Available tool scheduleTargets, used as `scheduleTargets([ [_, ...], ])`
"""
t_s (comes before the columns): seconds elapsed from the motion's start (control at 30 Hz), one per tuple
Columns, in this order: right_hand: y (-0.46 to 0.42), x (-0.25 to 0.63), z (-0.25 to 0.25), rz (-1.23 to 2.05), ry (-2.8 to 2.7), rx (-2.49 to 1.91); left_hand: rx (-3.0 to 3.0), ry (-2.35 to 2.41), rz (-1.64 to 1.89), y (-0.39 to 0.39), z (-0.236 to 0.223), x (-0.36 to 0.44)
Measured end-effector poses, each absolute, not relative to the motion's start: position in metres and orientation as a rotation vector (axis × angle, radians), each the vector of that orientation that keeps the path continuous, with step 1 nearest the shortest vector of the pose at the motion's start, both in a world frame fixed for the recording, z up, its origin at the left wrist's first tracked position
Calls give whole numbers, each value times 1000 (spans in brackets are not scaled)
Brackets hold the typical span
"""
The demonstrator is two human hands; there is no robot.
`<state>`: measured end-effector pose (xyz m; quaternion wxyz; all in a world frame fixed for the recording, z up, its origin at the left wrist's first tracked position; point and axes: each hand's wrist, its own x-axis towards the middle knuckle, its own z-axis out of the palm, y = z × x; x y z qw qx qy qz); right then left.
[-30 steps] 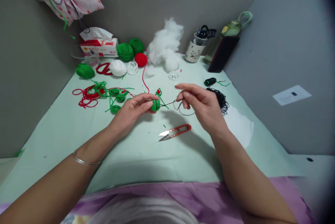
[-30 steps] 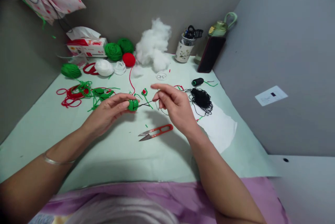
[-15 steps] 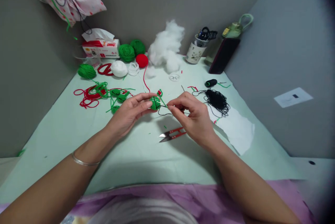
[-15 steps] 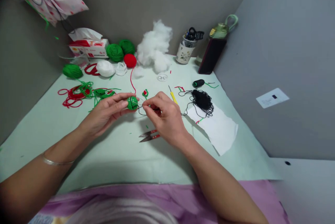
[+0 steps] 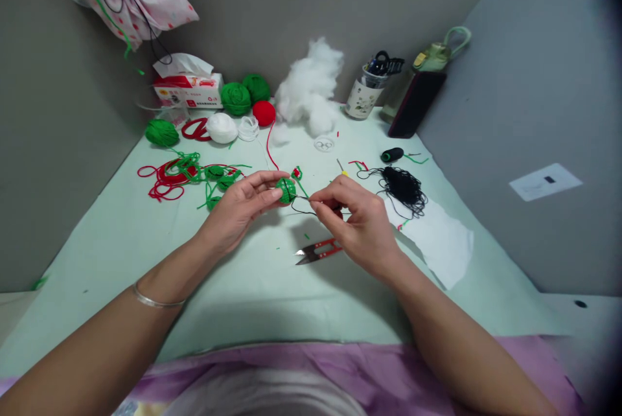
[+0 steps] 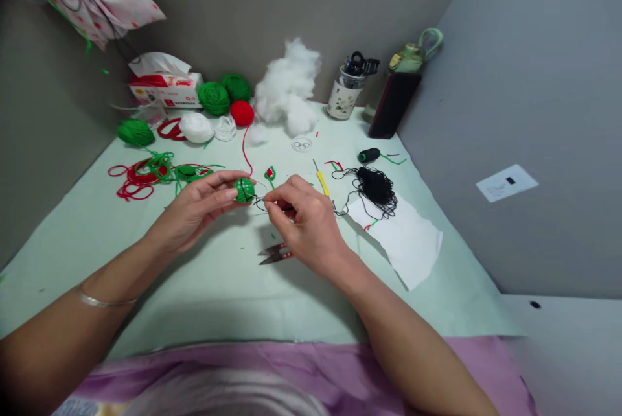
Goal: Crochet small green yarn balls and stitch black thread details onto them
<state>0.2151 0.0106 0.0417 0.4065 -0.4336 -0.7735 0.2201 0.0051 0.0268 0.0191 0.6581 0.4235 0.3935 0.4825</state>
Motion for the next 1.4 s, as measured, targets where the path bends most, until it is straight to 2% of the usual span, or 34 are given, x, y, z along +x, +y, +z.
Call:
scheduleTargets([
  [0.43, 10, 210, 40, 585, -1935, -1127, 968, 910, 1129, 26, 17, 7],
  [0.7, 10, 202, 33, 987, -1757, -1144, 917, 826, 1128, 24, 19, 8],
  [1.07, 12, 198, 25, 1084, -1624, -1114, 942, 876, 1112, 21, 19, 12],
  [1.23, 17, 199, 23, 1316, -1483, -1078, 1186, 966, 1159, 20, 7, 15],
  [1.3, 17, 200, 22, 1290, -1514, -1060, 1250, 985, 1166, 19, 3, 15],
  [1.4, 15, 203, 20, 1041, -1730, -1130, 1293, 1010, 1143, 18, 1, 16],
])
